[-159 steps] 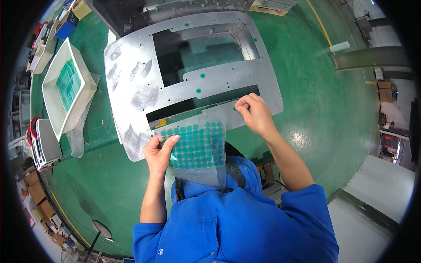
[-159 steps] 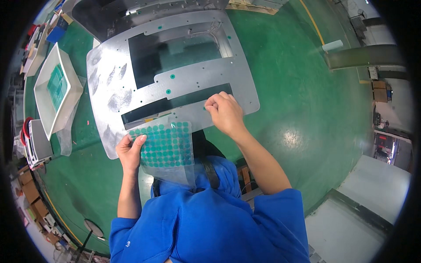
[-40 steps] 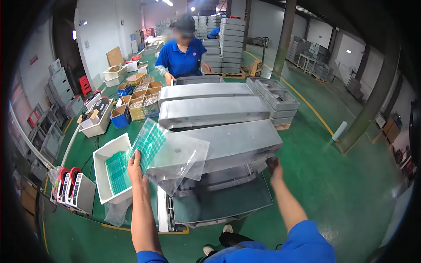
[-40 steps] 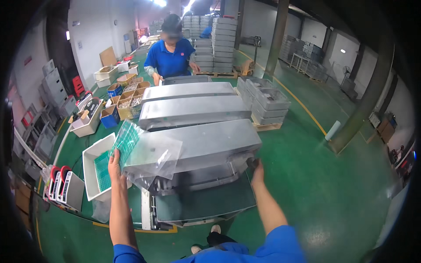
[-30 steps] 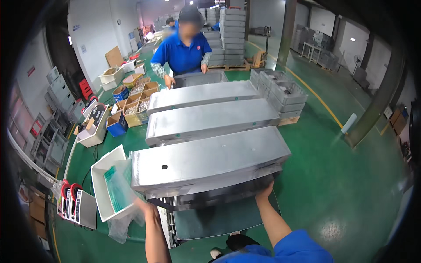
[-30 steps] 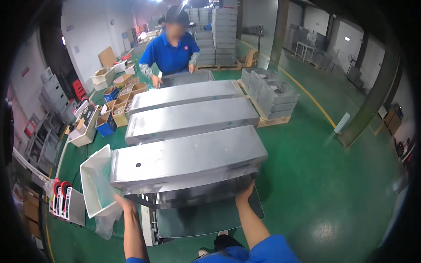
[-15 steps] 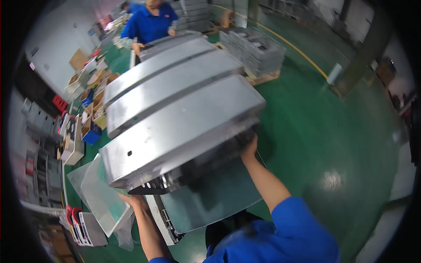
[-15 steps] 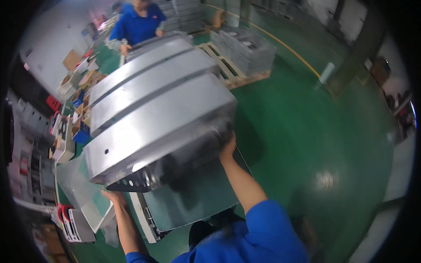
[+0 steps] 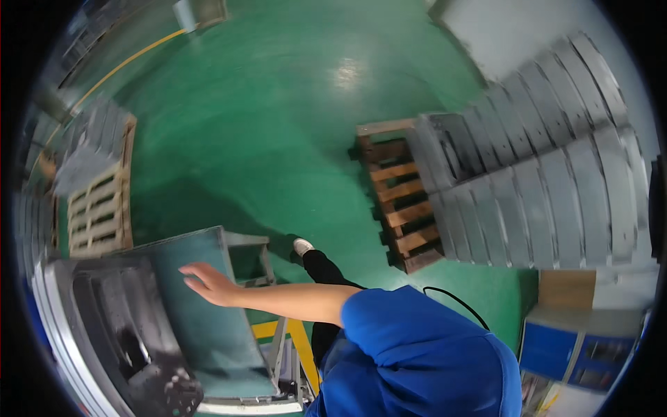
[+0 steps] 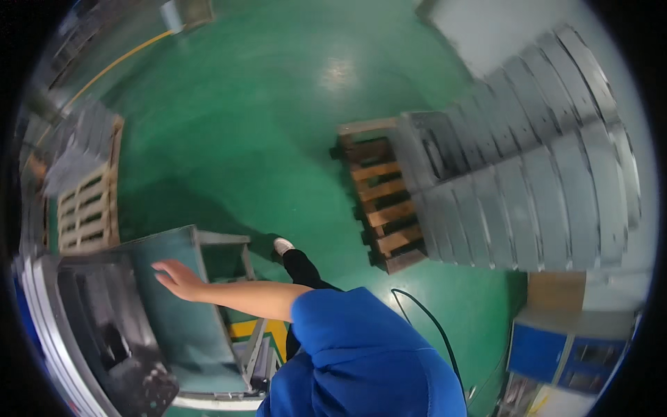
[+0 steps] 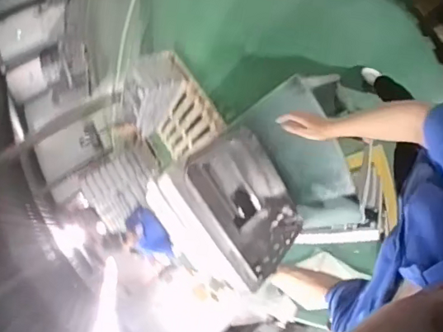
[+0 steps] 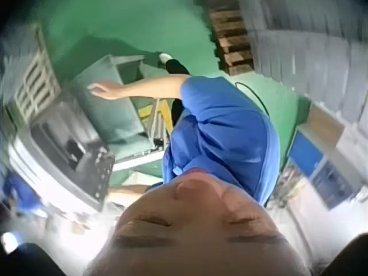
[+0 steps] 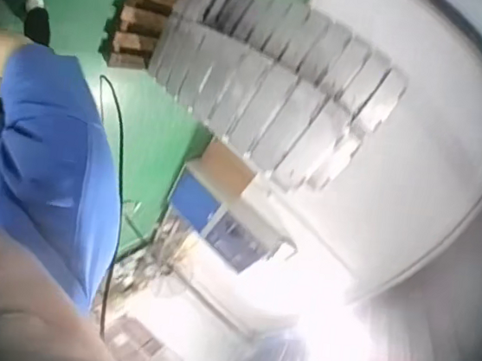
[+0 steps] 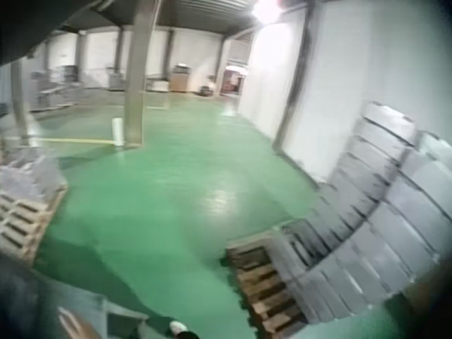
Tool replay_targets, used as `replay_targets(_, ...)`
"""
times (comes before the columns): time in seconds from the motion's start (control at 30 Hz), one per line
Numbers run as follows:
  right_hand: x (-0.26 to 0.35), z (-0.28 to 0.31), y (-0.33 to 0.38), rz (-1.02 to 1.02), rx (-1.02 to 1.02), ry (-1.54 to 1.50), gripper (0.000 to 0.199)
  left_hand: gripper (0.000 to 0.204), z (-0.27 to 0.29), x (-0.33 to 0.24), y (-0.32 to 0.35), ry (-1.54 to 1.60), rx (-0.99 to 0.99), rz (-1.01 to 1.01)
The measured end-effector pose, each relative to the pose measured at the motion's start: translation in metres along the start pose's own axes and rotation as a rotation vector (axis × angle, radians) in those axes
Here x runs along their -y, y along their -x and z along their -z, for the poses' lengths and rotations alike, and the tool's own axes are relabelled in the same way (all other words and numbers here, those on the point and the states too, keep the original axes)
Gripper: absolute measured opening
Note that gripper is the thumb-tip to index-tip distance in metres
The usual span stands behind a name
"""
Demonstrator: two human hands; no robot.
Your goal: Applying small green circular stickers to designated spots inside a metal enclosure.
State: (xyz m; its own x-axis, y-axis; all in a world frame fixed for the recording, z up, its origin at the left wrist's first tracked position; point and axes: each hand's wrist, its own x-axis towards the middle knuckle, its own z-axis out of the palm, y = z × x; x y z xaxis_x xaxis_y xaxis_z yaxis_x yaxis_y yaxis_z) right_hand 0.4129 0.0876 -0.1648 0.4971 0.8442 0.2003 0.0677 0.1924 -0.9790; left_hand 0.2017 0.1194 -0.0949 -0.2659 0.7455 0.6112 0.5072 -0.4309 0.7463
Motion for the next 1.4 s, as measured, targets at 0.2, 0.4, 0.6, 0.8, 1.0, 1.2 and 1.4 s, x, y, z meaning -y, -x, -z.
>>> replay_targets(0.2,-0.076,0.415,0.199,-0.917,-0.567,0.828,0.027,0.023,-0.133,-0.092,0.105,0.195,0.434,0.060)
replay_targets(0.4,-0.094,0.731,0.294,-1.072,-0.915,0.878,0.036,0.023,-0.222,-0.119,0.214,0.037,0.609,0.142)
replay_targets(0.6,-0.250,0.928,0.275,-1.128,-0.865,1.020,0.061,0.022,-0.276,-0.112,0.303,-0.346,0.581,0.195)
replay_targets(0.8,-0.322,1.020,0.219,-1.342,-0.811,0.999,0.071,0.022,-0.266,-0.122,0.328,-0.553,0.428,0.259)
replay_targets(1.0,-0.242,0.982,0.188,-1.118,-0.675,1.036,0.053,0.021,-0.095,-0.175,0.287,-0.678,0.033,0.413)
replay_targets(1.2,-0.095,0.854,0.130,-0.870,-0.375,0.448,0.037,0.021,0.115,-0.175,0.280,-0.450,-0.291,0.654)
replay_targets(1.4,0.129,0.555,0.011,-0.543,0.338,0.290,0.044,0.016,0.120,-0.192,0.285,-0.086,-0.526,0.551)
